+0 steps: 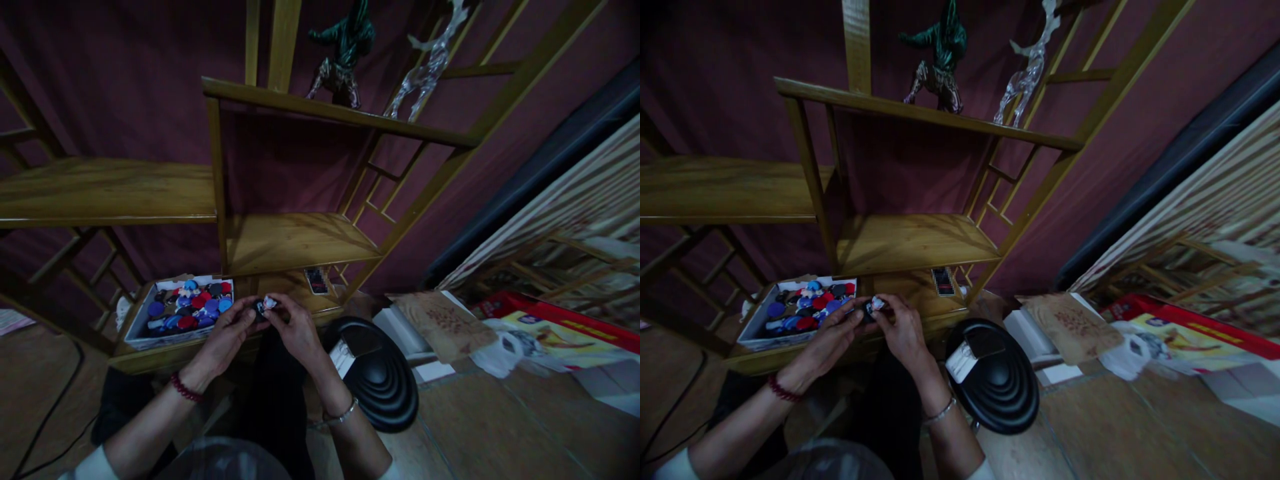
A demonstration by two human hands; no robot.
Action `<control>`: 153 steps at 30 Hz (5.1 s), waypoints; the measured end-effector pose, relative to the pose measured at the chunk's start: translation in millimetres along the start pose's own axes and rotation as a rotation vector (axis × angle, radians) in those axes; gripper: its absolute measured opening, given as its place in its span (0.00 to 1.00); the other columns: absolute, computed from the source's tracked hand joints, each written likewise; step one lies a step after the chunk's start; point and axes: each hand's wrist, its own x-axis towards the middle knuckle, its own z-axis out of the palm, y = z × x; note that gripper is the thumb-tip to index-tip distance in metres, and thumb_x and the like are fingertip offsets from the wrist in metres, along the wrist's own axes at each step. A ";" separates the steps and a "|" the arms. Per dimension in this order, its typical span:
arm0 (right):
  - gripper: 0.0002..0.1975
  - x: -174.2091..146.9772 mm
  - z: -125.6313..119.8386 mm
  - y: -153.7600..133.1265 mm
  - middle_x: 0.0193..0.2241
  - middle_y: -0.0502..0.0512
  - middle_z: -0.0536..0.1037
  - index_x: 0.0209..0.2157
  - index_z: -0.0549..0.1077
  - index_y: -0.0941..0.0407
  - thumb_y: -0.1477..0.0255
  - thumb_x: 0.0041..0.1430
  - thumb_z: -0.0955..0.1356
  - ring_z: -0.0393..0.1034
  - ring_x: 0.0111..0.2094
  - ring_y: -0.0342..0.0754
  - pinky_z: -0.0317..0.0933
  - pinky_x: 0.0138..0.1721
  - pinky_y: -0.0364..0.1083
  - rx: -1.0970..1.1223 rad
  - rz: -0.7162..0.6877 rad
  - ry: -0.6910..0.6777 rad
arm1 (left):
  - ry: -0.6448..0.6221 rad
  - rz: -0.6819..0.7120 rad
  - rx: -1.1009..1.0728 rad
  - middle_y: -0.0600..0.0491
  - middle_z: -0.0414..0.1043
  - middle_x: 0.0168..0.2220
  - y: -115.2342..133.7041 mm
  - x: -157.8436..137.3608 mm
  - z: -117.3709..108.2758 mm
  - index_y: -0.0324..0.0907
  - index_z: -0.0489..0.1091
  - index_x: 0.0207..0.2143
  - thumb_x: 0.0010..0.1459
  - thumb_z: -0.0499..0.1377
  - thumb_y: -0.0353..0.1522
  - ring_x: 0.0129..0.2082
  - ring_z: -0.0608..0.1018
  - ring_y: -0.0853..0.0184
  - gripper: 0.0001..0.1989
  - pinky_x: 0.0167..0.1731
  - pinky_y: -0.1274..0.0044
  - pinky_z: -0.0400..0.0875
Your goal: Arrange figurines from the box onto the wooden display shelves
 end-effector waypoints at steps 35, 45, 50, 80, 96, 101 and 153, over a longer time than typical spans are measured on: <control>0.10 22.7 -78.0 12.1 0.33 0.51 0.75 0.40 0.73 0.53 0.70 0.55 0.67 0.69 0.33 0.43 0.63 0.37 0.43 -0.138 -0.026 0.104 | -0.123 -0.012 0.011 0.53 0.71 0.46 -9.0 48.6 73.2 0.43 0.71 0.41 0.48 0.63 0.32 0.50 0.70 0.60 0.15 0.49 0.67 0.67; 0.08 26.4 -82.1 15.0 0.33 0.51 0.76 0.39 0.74 0.54 0.71 0.56 0.67 0.70 0.34 0.43 0.63 0.38 0.43 -0.146 -0.050 0.061 | -0.096 -0.043 -0.009 0.52 0.73 0.41 -10.7 49.9 75.4 0.40 0.72 0.38 0.46 0.65 0.30 0.45 0.73 0.63 0.13 0.47 0.66 0.69; 0.10 31.4 -84.1 14.0 0.33 0.52 0.76 0.40 0.73 0.54 0.71 0.55 0.67 0.70 0.33 0.43 0.63 0.37 0.43 -0.081 -0.058 0.052 | -0.103 -0.007 0.006 0.51 0.71 0.44 -6.0 51.1 77.5 0.40 0.72 0.39 0.49 0.63 0.30 0.47 0.71 0.63 0.13 0.48 0.67 0.69; 0.09 78.9 -96.2 6.1 0.33 0.51 0.76 0.37 0.74 0.54 0.68 0.54 0.68 0.70 0.35 0.44 0.63 0.38 0.43 -0.067 -0.072 0.113 | -0.024 0.073 0.073 0.49 0.70 0.43 30.6 75.8 111.9 0.37 0.71 0.36 0.46 0.62 0.27 0.46 0.71 0.62 0.12 0.49 0.65 0.67; 0.09 89.5 -96.3 0.7 0.34 0.50 0.77 0.39 0.74 0.53 0.71 0.54 0.67 0.70 0.36 0.44 0.63 0.40 0.43 -0.105 -0.129 0.057 | -0.017 0.055 0.189 0.49 0.74 0.39 37.4 82.8 110.3 0.35 0.72 0.35 0.44 0.61 0.26 0.42 0.75 0.63 0.12 0.50 0.65 0.66; 0.10 91.5 -95.0 2.1 0.35 0.51 0.76 0.40 0.74 0.52 0.71 0.55 0.67 0.70 0.38 0.46 0.62 0.42 0.45 -0.128 -0.142 0.030 | -0.018 0.066 0.196 0.49 0.75 0.38 37.2 84.3 106.0 0.35 0.73 0.32 0.43 0.63 0.27 0.41 0.75 0.62 0.10 0.49 0.64 0.67; 0.17 171.8 -72.5 46.7 0.38 0.51 0.78 0.41 0.72 0.56 0.79 0.46 0.69 0.72 0.40 0.46 0.64 0.45 0.47 0.096 -0.094 -0.153 | 0.110 0.186 0.176 0.52 0.72 0.31 55.6 145.3 94.1 0.38 0.67 0.32 0.42 0.57 0.21 0.32 0.74 0.70 0.12 0.45 0.71 0.66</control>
